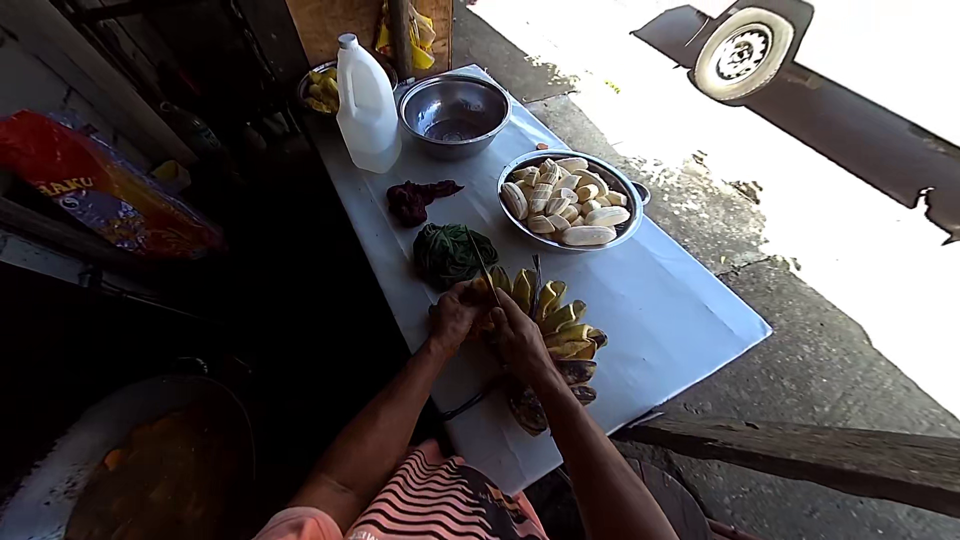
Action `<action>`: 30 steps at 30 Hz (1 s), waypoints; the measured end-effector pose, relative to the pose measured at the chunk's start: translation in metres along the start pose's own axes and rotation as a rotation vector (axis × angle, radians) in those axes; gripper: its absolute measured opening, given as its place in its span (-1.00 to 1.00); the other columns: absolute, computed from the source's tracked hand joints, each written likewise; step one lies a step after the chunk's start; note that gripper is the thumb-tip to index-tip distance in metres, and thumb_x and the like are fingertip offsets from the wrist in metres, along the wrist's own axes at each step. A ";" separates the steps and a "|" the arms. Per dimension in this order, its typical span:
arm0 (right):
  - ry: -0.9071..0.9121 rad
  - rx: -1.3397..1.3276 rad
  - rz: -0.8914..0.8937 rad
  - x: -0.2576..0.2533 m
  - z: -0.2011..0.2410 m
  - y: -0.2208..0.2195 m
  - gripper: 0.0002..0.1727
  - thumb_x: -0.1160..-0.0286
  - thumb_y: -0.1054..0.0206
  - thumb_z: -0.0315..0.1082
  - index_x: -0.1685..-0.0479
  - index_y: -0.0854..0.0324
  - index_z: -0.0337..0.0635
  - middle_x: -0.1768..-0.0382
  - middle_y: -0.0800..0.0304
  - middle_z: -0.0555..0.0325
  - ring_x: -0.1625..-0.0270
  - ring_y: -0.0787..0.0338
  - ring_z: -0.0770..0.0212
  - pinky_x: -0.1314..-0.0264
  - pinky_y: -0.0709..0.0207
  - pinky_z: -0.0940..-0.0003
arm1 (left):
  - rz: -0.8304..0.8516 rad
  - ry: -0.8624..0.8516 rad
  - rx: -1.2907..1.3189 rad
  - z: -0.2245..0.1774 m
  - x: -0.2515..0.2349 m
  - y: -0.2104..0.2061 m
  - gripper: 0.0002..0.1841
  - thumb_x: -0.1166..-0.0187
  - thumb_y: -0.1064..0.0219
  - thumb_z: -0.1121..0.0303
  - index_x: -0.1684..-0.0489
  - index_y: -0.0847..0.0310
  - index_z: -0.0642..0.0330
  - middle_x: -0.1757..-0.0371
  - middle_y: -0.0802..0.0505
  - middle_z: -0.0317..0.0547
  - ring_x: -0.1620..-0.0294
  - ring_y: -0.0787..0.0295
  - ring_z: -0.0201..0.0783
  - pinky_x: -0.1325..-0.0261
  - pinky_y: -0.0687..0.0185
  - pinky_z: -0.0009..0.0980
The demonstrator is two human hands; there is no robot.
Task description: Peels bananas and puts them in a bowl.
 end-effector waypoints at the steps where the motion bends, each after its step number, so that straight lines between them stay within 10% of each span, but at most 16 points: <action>1: -0.004 -0.139 -0.010 -0.004 -0.005 -0.006 -0.45 -0.90 0.14 -0.07 -0.71 -0.38 -0.06 0.05 -0.80 -0.09 0.12 -0.79 0.06 -0.07 -0.64 0.02 | -0.022 -0.004 0.050 0.002 0.001 0.001 -0.58 -0.39 -0.61 0.47 -0.23 -0.68 0.25 -0.04 -0.85 0.01 0.00 -0.80 -0.20 -0.10 -0.73 -0.22; 6: -0.144 -0.599 -0.064 -0.011 -0.017 -0.017 -0.55 -0.92 0.17 -0.09 -0.15 -0.55 -0.22 0.54 -0.56 0.14 0.68 -0.51 0.25 0.63 -0.50 0.30 | 0.070 -0.060 0.215 0.020 0.005 0.015 -0.54 -0.33 -0.59 0.55 -0.24 -0.64 0.39 -0.06 -0.86 0.05 0.00 -0.84 -0.22 -0.07 -0.80 -0.31; 8: -0.209 -0.704 -0.075 -0.014 -0.020 -0.014 -0.54 -0.94 0.20 -0.07 -0.04 -0.50 -0.23 0.62 -0.49 0.15 0.75 -0.44 0.25 0.72 -0.45 0.33 | 0.094 -0.070 0.212 0.022 0.010 0.018 -0.51 -0.32 -0.59 0.54 -0.28 -0.64 0.36 -0.06 -0.85 0.03 0.19 -0.81 -0.27 0.26 -0.75 -0.39; 13: -0.185 -0.700 -0.051 -0.012 -0.017 -0.022 -0.56 -0.93 0.19 -0.07 -0.11 -0.48 -0.22 0.60 -0.46 0.16 0.73 -0.44 0.25 0.69 -0.45 0.34 | -0.077 0.069 -0.063 0.025 0.009 0.008 -0.44 -0.42 -0.61 0.22 -0.30 -0.59 0.37 -0.09 -0.86 0.10 -0.14 -0.84 -0.16 -0.33 -0.72 -0.16; 17: -0.252 -0.735 -0.118 -0.011 -0.016 -0.019 -0.56 -0.94 0.18 -0.08 -0.13 -0.49 -0.24 0.60 -0.51 0.12 0.74 -0.46 0.24 0.70 -0.47 0.33 | -0.249 0.050 -0.210 0.012 0.019 -0.005 -0.59 -0.19 -0.53 0.42 -0.06 -0.74 0.31 0.11 -0.88 0.04 0.04 -0.85 -0.14 -0.13 -0.73 -0.09; 26: -0.158 -0.704 -0.213 -0.010 -0.014 -0.021 -0.58 -0.92 0.11 -0.12 -0.19 -0.52 -0.26 0.59 -0.57 0.08 0.71 -0.52 0.22 0.65 -0.51 0.30 | -0.106 0.082 -0.233 0.010 0.010 -0.006 -0.49 -0.55 -0.48 0.17 -0.33 -0.60 0.37 -0.17 -0.82 0.16 -0.23 -0.77 -0.07 -0.41 -0.61 -0.08; 30: -0.144 -0.680 -0.220 -0.006 -0.018 -0.025 -0.56 -0.91 0.13 -0.11 -0.23 -0.53 -0.26 0.56 -0.59 0.06 0.67 -0.54 0.19 0.61 -0.53 0.25 | -0.180 0.101 -0.131 0.015 0.010 -0.007 -0.54 -0.35 -0.57 0.38 -0.21 -0.64 0.39 -0.05 -0.85 0.14 -0.09 -0.82 -0.10 -0.26 -0.70 -0.12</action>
Point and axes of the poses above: each hand's wrist, its own x-axis away from the middle knuckle, its own y-axis out of the back of the hand, z = x × y, the point moved 3 cm from there along -x, towards the middle knuckle
